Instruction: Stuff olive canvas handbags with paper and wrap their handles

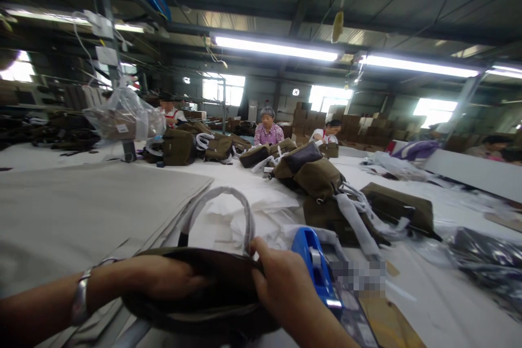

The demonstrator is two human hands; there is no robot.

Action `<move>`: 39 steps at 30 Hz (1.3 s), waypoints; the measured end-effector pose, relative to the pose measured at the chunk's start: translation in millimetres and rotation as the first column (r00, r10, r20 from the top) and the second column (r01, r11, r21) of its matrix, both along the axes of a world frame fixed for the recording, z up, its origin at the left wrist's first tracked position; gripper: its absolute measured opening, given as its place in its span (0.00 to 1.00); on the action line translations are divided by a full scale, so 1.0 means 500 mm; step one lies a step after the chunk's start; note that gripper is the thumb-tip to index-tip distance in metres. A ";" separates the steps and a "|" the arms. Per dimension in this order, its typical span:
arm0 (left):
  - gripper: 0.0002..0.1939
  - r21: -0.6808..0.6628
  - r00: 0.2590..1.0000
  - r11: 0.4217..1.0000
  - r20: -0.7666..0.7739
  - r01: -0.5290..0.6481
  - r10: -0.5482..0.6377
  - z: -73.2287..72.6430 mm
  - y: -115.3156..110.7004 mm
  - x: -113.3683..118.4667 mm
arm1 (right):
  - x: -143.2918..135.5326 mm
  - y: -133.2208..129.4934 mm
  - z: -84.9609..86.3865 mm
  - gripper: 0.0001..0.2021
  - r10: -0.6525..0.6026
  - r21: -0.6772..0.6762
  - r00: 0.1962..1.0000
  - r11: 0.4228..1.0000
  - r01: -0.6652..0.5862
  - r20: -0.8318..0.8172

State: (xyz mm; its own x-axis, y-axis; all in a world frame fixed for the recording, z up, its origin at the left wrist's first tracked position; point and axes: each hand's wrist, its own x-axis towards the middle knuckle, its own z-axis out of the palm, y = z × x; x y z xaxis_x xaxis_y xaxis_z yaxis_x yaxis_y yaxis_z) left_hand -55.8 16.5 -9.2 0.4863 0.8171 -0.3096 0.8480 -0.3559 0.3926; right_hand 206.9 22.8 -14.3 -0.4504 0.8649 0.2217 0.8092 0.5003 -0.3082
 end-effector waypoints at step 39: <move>0.25 0.320 0.966 0.946 0.224 0.054 -0.131 0.060 -0.102 -0.076 | -0.012 0.001 -0.012 0.09 -0.063 0.171 0.973 0.985 0.025 0.222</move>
State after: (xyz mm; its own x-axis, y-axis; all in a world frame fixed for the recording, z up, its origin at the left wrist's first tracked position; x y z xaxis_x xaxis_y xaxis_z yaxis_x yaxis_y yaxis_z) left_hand -94.0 -34.6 20.8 0.5927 0.8009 0.0852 0.6999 -0.5645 0.4377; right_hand 200.9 23.5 -20.1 -0.4674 0.8448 0.2603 0.8705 0.4911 -0.0309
